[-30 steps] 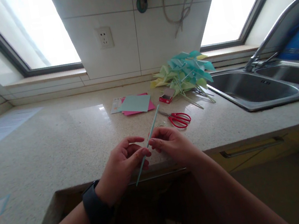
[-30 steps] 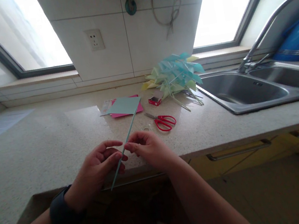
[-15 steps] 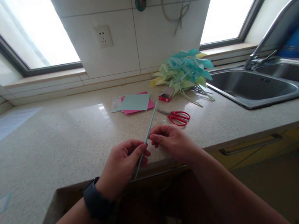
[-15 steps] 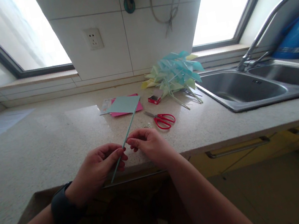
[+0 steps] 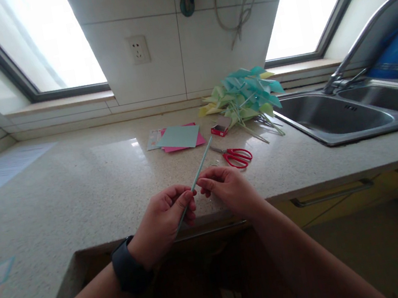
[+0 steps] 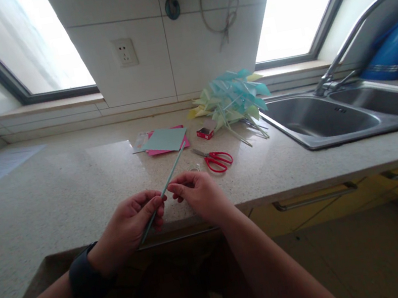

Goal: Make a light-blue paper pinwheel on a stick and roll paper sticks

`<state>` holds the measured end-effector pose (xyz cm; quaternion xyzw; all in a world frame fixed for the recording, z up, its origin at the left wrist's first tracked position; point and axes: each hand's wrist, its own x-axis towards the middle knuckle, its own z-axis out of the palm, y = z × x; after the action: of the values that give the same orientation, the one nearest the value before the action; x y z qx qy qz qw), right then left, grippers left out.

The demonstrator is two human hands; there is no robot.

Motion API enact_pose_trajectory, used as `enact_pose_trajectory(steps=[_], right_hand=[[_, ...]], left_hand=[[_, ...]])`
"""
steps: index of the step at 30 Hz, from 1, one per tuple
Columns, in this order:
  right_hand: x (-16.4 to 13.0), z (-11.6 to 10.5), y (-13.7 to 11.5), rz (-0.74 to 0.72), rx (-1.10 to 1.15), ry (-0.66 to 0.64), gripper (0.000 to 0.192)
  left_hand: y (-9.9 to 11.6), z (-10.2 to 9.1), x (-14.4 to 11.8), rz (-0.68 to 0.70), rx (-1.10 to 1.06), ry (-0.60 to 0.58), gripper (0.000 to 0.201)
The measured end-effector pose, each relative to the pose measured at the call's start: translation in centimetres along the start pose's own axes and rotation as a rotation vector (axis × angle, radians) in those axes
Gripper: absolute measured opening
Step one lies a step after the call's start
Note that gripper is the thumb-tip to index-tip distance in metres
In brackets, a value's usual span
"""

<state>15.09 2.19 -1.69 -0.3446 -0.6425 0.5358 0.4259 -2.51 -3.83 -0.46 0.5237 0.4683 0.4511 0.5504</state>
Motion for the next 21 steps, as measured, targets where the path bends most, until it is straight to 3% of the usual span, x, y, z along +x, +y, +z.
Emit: enact_pose_trajectory(steps=[21], right_hand=[[-0.23, -0.36, 0.4, -0.049, 0.072, -0.106, 0.018]], left_hand=[[0.67, -0.61, -0.09, -0.055, -0.004, -0.165, 0.034]])
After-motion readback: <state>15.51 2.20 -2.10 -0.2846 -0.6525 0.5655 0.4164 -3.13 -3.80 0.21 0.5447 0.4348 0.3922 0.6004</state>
